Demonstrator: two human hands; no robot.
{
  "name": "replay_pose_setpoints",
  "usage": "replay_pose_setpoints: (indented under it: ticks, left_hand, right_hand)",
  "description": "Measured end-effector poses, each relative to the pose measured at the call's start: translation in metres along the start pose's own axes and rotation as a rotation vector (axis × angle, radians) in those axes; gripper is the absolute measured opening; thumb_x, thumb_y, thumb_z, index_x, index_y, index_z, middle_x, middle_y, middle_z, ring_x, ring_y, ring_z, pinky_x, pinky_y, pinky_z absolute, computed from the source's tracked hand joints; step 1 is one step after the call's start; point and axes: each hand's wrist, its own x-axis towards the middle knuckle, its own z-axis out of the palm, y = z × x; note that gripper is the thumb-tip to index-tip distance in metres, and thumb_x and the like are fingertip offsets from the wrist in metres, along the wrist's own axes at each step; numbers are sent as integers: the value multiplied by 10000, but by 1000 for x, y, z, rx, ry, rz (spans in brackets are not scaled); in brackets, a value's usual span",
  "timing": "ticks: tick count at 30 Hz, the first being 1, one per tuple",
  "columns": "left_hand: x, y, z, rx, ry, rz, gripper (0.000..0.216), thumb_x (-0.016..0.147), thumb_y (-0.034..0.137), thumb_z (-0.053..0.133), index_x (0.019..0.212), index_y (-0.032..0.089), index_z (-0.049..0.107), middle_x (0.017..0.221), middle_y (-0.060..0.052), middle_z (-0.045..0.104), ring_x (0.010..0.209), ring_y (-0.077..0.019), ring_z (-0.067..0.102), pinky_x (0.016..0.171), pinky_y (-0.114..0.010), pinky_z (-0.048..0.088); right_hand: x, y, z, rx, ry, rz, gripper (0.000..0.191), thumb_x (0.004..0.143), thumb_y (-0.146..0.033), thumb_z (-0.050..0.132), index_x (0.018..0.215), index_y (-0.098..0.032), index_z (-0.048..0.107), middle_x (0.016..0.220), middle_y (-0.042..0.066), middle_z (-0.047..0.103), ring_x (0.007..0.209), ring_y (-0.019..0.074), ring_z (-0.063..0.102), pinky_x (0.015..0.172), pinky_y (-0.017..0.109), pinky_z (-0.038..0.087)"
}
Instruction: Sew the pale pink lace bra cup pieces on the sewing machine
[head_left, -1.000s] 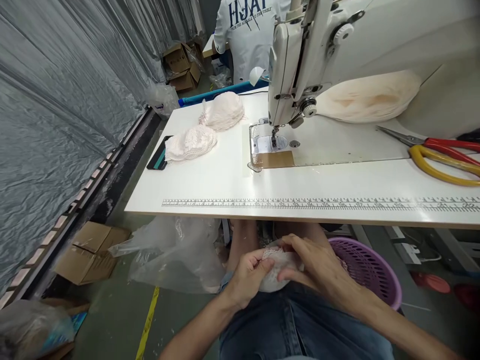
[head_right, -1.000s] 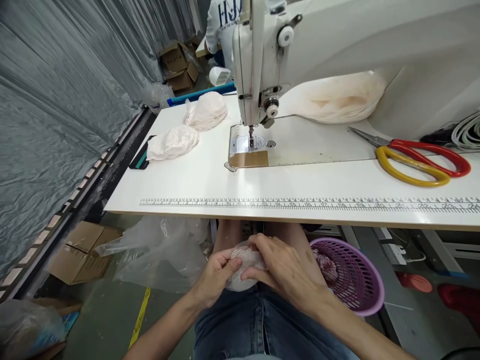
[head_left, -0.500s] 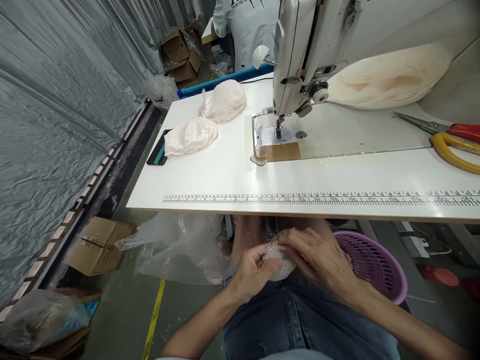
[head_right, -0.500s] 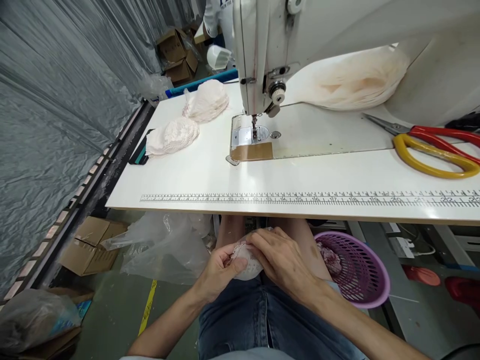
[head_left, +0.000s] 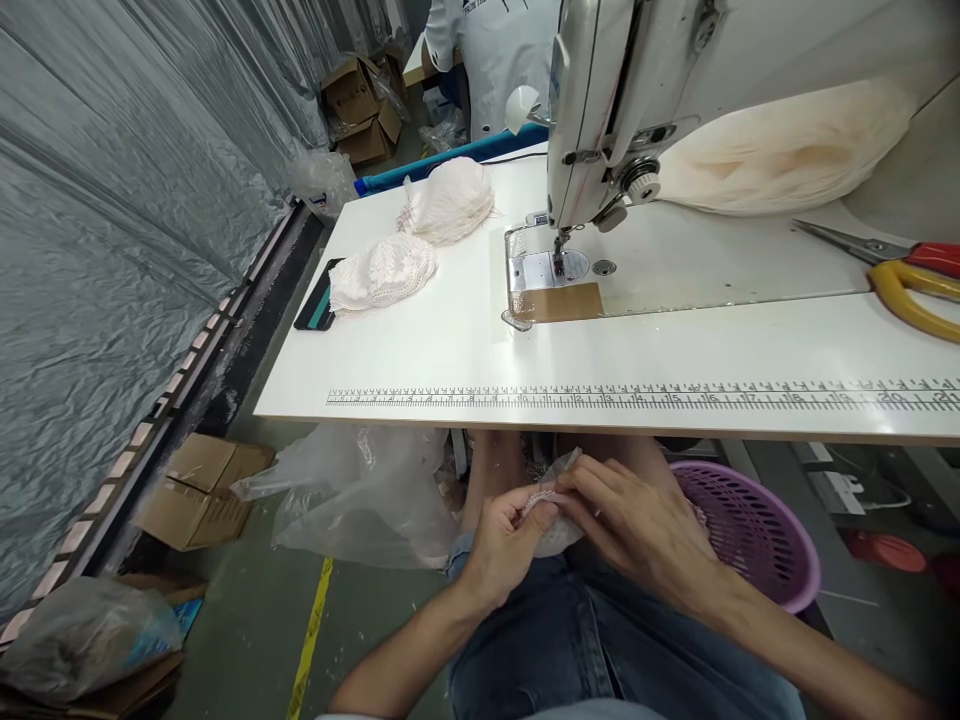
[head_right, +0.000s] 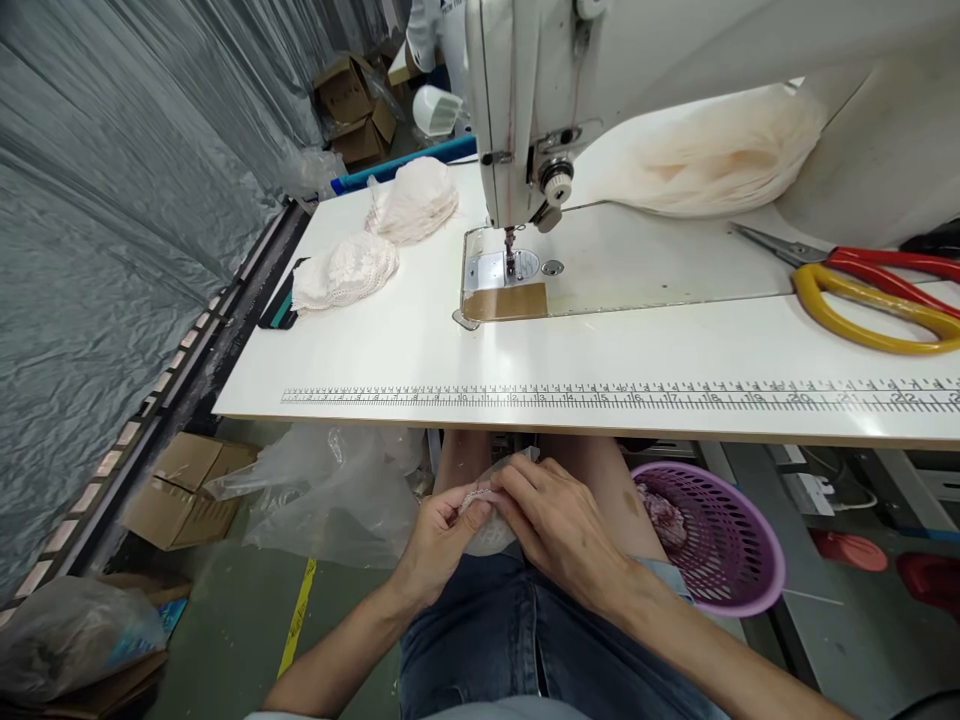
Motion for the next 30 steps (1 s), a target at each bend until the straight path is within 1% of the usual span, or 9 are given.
replay_pose_setpoints:
  ticks: [3, 8, 11, 13, 15, 17, 19, 23, 30]
  left_hand:
    - [-1, 2, -4, 3, -11, -36, 432, 800, 457, 602, 1053, 116, 680, 950, -84, 681, 934, -226, 593, 849, -302, 444]
    - [-2, 4, -18, -24, -66, -183, 511, 727, 532, 650, 994, 100, 701, 763, -57, 667, 696, -155, 567, 669, -240, 420]
    - [-2, 5, -27, -50, -114, -208, 522, 701, 536, 675, 974, 92, 707, 771, -68, 662, 687, -145, 553, 677, -239, 412]
    - [-3, 7, -32, -46, -138, -214, 503, 698, 522, 686, 963, 95, 711, 776, -69, 661, 683, -138, 548, 679, -234, 409]
    - [-3, 9, -36, -16, -161, -218, 465, 703, 502, 691, 942, 105, 719, 763, -61, 661, 666, -125, 539, 667, -223, 405]
    - [-4, 13, -38, 22, -186, -221, 437, 703, 489, 695, 922, 112, 726, 739, -52, 657, 648, -116, 532, 652, -214, 403]
    - [-4, 17, -40, 58, -200, -225, 438, 698, 494, 697, 908, 110, 729, 713, -50, 650, 637, -116, 527, 639, -213, 405]
    - [-5, 18, -45, 90, -174, -239, 463, 685, 520, 695, 879, 101, 727, 701, -57, 643, 630, -122, 527, 630, -218, 409]
    - [-9, 17, -56, 120, -164, -244, 469, 671, 538, 696, 833, 98, 723, 679, -52, 641, 610, -114, 521, 613, -213, 404]
  right_hand:
    - [-2, 9, 4, 30, -59, 7, 188, 930, -200, 344, 820, -205, 496, 741, 25, 565, 650, 155, 511, 619, 288, 372]
    - [-8, 27, 9, 148, -111, 94, 189, 940, -186, 316, 894, -212, 498, 795, 27, 592, 718, 170, 549, 687, 329, 397]
    - [-11, 26, 4, 305, -129, 182, 189, 950, -256, 327, 955, -231, 514, 847, 28, 608, 769, 172, 571, 691, 311, 434]
    - [-11, 22, -1, 397, -164, 182, 193, 936, -315, 378, 1055, -240, 511, 983, 54, 607, 912, 193, 573, 770, 330, 454]
    - [-9, 19, -6, 457, -232, 139, 321, 893, -388, 476, 1183, -253, 466, 1141, 82, 564, 1083, 224, 516, 895, 383, 424]
    - [-5, 19, -10, 490, -324, 109, 483, 827, -435, 577, 1255, -268, 428, 1194, 88, 543, 1130, 246, 483, 938, 423, 397]
    - [1, 20, -13, 499, -433, 130, 475, 796, -429, 616, 1225, -281, 473, 1126, 67, 581, 1036, 245, 524, 875, 411, 433]
    - [10, 25, -17, 530, -597, 189, 229, 804, -400, 598, 980, -257, 621, 893, 32, 626, 863, 220, 547, 688, 311, 465]
    - [11, 30, -7, 794, -631, 191, 255, 794, -424, 602, 770, -171, 631, 714, -5, 581, 655, 132, 545, 567, 224, 402]
